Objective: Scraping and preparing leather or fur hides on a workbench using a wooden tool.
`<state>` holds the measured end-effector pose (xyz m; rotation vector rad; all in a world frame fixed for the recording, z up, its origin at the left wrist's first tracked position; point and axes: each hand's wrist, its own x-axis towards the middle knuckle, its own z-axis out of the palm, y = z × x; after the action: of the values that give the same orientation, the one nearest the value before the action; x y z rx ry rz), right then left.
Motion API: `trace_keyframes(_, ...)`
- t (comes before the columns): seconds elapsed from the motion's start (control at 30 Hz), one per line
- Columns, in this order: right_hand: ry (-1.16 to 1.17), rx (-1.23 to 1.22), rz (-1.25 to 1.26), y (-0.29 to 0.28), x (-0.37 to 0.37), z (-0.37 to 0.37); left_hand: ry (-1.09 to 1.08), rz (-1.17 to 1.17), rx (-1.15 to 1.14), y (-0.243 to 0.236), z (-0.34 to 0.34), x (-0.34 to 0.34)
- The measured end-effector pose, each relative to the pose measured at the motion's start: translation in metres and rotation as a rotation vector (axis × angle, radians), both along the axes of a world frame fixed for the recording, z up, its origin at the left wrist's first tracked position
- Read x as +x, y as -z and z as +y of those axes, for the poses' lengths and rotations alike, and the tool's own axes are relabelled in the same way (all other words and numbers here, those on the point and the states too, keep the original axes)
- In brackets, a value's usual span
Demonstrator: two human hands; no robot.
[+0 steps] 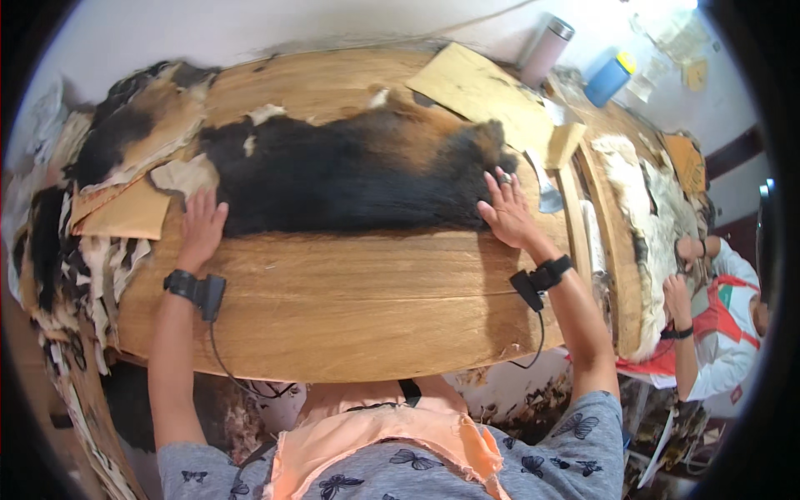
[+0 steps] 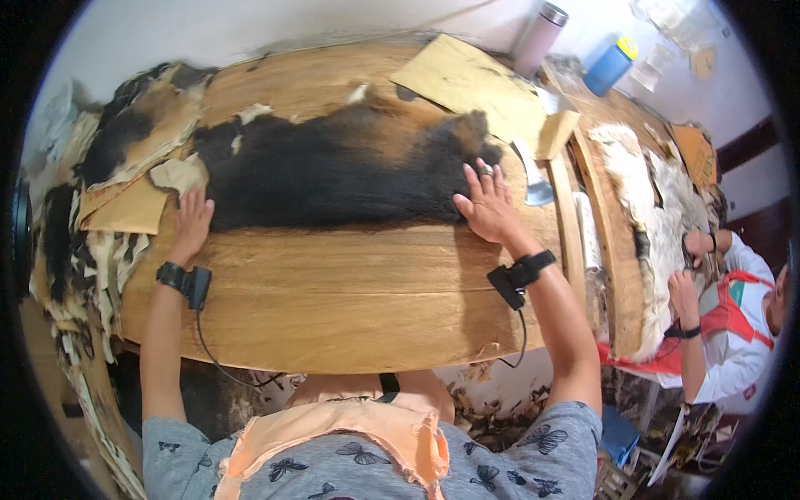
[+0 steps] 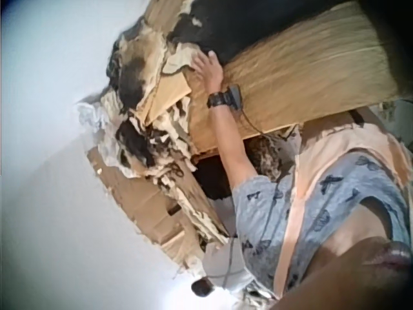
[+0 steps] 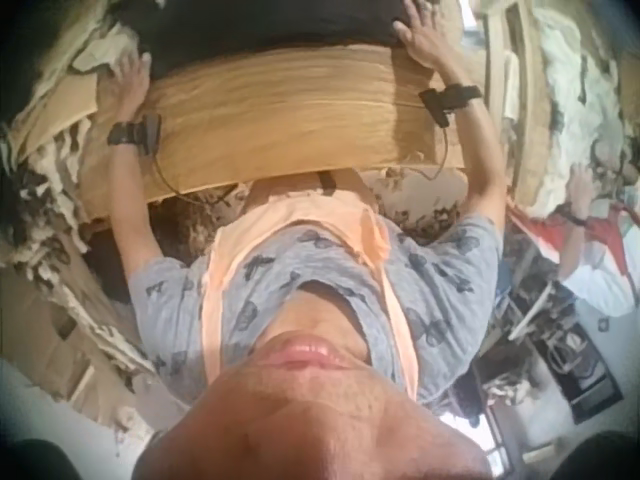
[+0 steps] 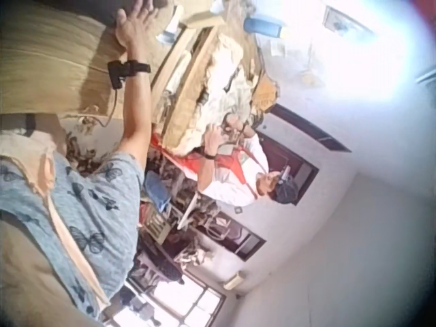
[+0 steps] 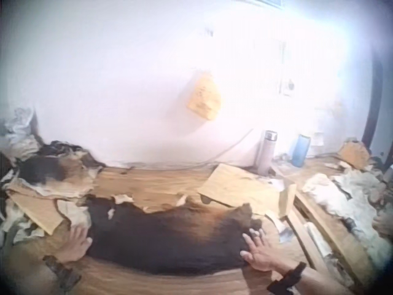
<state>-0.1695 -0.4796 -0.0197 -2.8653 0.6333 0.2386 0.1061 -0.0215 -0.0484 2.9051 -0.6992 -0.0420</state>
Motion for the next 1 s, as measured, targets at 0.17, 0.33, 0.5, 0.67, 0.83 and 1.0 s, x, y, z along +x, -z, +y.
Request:
trace_keyframes(0.17,-0.077,-0.059,-0.078,-0.001,0.014,0.019,-0.061,0.004,0.028,-0.006,-0.004,-0.007)
trace_keyframes(0.33,-0.106,-0.105,-0.006,-0.004,0.023,0.039,-0.046,0.102,-0.025,-0.015,-0.006,-0.013)
trace_keyframes(0.5,-0.181,-0.119,-0.039,-0.007,0.042,0.060,-0.068,0.126,-0.016,-0.022,-0.009,-0.015)
trace_keyframes(0.67,-0.259,-0.125,0.004,-0.011,0.056,0.087,-0.062,0.183,-0.075,-0.024,-0.006,-0.018)
trace_keyframes(0.83,-0.274,-0.093,-0.073,-0.020,0.081,0.119,-0.029,0.250,-0.140,-0.023,0.000,-0.014)
trace_keyframes(1.0,-0.342,-0.076,-0.043,-0.005,0.110,0.159,0.023,0.313,-0.285,-0.017,0.005,-0.006)
